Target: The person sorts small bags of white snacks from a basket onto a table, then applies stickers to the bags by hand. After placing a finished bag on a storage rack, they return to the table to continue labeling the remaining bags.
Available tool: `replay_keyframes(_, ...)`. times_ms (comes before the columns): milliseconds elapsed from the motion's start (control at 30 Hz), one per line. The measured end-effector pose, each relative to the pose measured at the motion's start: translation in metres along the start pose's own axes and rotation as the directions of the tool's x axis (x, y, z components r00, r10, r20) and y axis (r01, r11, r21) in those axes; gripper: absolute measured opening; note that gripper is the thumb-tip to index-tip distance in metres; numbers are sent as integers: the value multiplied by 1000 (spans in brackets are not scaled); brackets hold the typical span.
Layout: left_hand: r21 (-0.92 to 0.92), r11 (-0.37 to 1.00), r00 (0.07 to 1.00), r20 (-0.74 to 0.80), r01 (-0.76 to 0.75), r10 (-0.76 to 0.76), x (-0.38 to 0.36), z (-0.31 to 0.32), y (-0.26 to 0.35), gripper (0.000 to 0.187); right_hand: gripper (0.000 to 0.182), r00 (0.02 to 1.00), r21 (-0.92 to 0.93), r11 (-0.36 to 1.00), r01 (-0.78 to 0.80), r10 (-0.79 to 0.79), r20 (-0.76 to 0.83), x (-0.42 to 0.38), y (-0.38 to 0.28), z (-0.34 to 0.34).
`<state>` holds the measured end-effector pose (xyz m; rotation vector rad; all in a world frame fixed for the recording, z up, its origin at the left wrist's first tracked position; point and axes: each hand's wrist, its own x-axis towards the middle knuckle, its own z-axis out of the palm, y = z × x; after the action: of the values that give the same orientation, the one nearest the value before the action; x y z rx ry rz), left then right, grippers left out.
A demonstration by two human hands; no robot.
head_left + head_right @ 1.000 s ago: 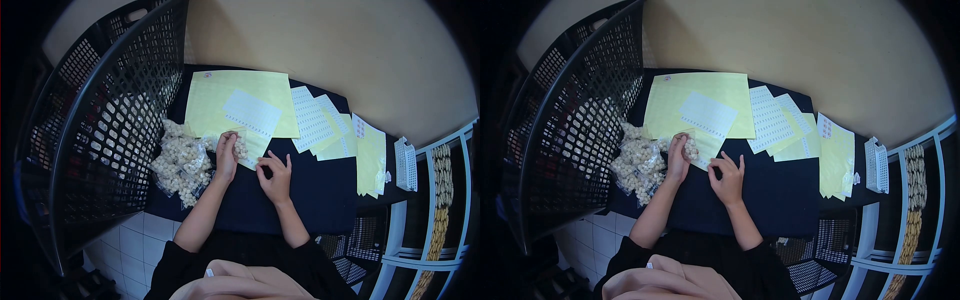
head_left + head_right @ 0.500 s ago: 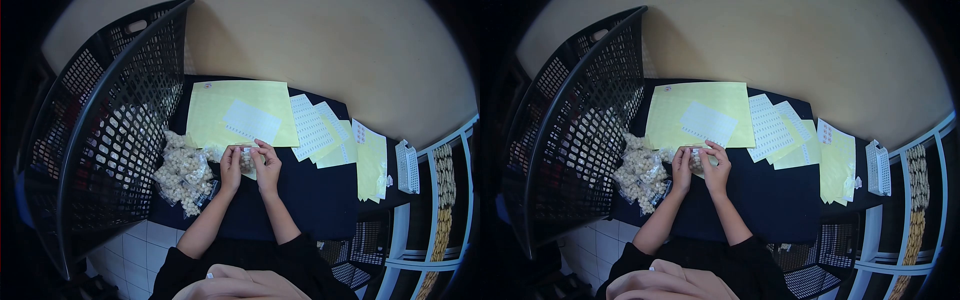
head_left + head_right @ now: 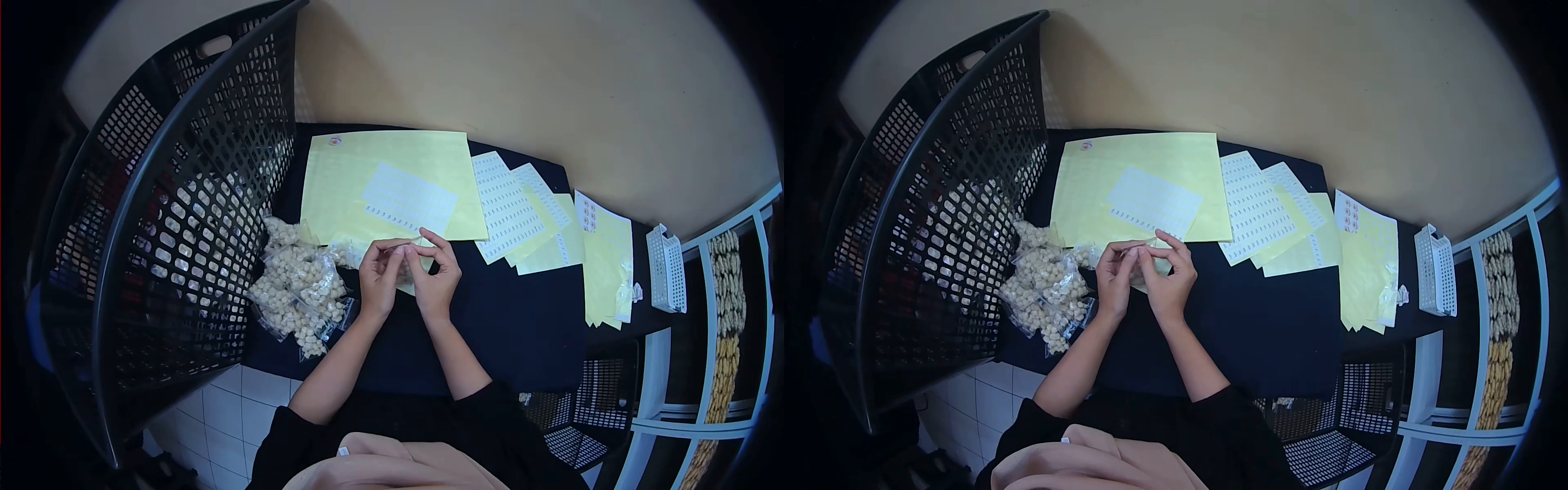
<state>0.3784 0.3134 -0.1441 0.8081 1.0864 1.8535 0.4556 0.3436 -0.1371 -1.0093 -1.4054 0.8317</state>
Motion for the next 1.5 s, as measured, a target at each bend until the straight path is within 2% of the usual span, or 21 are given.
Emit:
replay_keyframes(200, -13, 1000, 1000, 19, 24, -24, -2, -4, -7, 12, 7, 999, -30, 999, 42, -43, -33, 0, -4, -3)
replay_keyframes(300, 31, 997, 998, 28, -64, 63, -2, -3, -7, 14, 10, 998, 62, 996, 57, -55, -31, -1, 7, -1)
replay_keyframes(367, 36, 998, 998, -15, -55, 55, -3, -2, -4, 21, 24, 999, 237, 971, 15, -4, -46, -3, 12, 0)
replay_keyframes(500, 65, 992, 994, 16, -109, 108, -2, 0, 2, 26, 40, 999, 270, 962, -37, 34, 14, 0, 4, -5)
replay_keyframes(600, 86, 994, 998, 18, -63, 62, -4, 0, 6, 30, 48, 981, 282, 947, -156, 116, 153, 4, -7, -12)
replay_keyframes(667, 196, 979, 998, 20, -56, 53, -5, 1, 8, 33, 48, 992, 89, 996, -2, -9, 123, 6, -6, -16)
replay_keyframes(767, 227, 968, 992, 80, -109, 94, -5, 1, 9, 37, 46, 989, 12, 999, 38, -39, 142, 8, -12, -25)
replay_keyframes(833, 331, 927, 984, 77, -177, 161, -6, 1, 20, 39, 32, 999, 138, 989, -44, 41, 27, 10, -21, -42)
replay_keyframes(867, 434, 868, 970, 86, -240, 225, -5, 0, 30, 41, 18, 997, 20, 999, 29, -28, -65, 11, -11, -60)
replay_keyframes(900, 468, 859, 978, 116, -208, 173, -6, -5, 43, 42, 7, 981, -87, 996, -1, -16, -191, 11, -21, -83)
replay_keyframes(933, 564, 798, 977, 150, -212, 153, -10, -10, 64, 35, 6, 940, -301, 948, 104, -192, -281, 12, -36, -109)
replay_keyframes(967, 664, 698, 963, 175, -269, 205, -13, -17, 79, 32, 6, 892, -325, 939, 112, -239, -383, 9, -33, -141)
replay_keyframes(1033, 808, 500, 943, 203, -313, 263, -19, -31, 104, 28, 8, 825, -372, 928, -15, -198, -529, -9, -27, -219)
replay_keyframes(1067, 859, 408, 939, 204, -308, 277, -22, -38, 113, 27, 17, 780, -571, 821, -9, -352, -518, -21, -19, -263)
replay_keyframes(1100, 905, 311, 942, 212, -290, 261, -26, -47, 119, 28, 21, 742, -524, 850, -55, -316, -591, -35, -23, -288)
replay_keyframes(1133, 908, 312, 945, 202, -280, 259, -29, -52, 122, 28, 26, 699, -471, 876, -100, -275, -660, -50, -28, -309)
replay_keyframes(1200, 952, 112, 937, 252, -285, 244, -35, -61, 125, 30, 31, 607, -562, 740, -369, -267, -749, -89, -14, -350)
replay_keyframes(1267, 965, 98, 958, 226, -245, 174, -38, -69, 120, 35, 29, 562, -570, 538, -621, -201, -802, -129, 13, -370)
replay_keyframes(1333, 974, 33, 967, 217, -223, 133, -40, -71, 115, 41, 22, 711, -712, 332, -619, -150, -687, -191, 90, -416)
replay_keyframes(1400, 975, 25, 967, 217, -222, 131, -40, -66, 117, 44, 21, 674, -654, 164, -738, 220, -706, -209, 96, -379)
replay_keyframes(1500, 975, 14, 969, 219, -222, 111, -41, -65, 118, 47, 22, 516, -560, 36, -827, 442, -734, -234, 125, -347)
